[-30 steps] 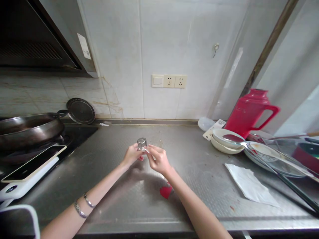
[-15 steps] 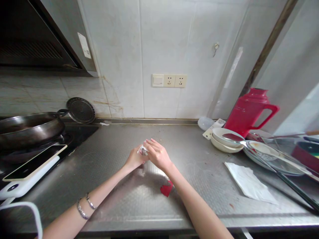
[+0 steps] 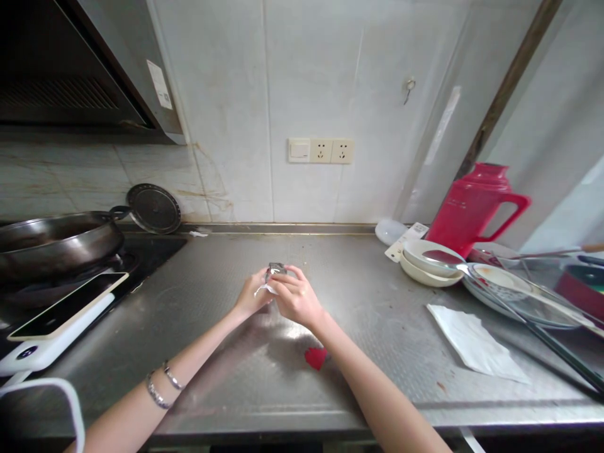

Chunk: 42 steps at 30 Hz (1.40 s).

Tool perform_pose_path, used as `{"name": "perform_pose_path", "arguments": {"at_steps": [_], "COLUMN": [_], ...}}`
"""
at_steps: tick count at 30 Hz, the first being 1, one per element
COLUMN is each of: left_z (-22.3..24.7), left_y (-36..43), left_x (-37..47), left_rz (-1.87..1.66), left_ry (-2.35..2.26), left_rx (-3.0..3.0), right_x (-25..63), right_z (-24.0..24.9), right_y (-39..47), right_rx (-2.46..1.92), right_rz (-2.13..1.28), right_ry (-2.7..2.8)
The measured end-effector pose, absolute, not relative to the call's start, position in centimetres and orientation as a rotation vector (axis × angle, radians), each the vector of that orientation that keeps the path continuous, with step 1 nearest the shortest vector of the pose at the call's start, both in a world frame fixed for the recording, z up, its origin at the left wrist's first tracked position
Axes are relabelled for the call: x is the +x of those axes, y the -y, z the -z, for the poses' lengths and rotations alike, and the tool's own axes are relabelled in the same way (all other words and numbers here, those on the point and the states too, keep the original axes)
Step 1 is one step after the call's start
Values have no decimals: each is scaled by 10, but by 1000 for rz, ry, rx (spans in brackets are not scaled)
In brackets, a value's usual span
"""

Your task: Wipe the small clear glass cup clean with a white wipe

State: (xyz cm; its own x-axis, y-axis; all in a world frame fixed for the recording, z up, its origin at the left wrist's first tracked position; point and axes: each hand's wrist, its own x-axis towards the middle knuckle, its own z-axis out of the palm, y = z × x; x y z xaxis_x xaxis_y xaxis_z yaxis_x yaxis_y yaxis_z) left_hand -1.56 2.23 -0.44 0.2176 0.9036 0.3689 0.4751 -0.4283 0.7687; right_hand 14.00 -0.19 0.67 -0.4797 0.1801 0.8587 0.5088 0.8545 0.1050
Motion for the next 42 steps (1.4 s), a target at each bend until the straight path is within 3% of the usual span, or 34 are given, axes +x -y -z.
{"name": "perform_pose_path", "arguments": {"at_steps": [8, 14, 19, 26, 35, 42], "left_z": [11, -6, -1, 5, -1, 3], "left_y": [-31, -19, -16, -22, -25, -27], "left_x": [-19, -10, -5, -5, -11, -12], "left_rz": [-1127, -1038, -1072, -1041, -966, -902], "left_ry": [-1311, -1379, -1276, -1149, -1079, -1114], "left_rx": [2093, 1892, 1744, 1568, 1450, 1456], "right_x": [130, 147, 152, 155, 157, 148], "right_z": [-6, -10, -10, -3, -2, 3], "right_y": [8, -2, -11, -18, -15, -12], "right_rx": [-389, -649, -944, -870, -606, -726], "right_rz": [304, 203, -214, -683, -876, -736], "right_ry": [2062, 1776, 1482, 1556, 1838, 1910]}}
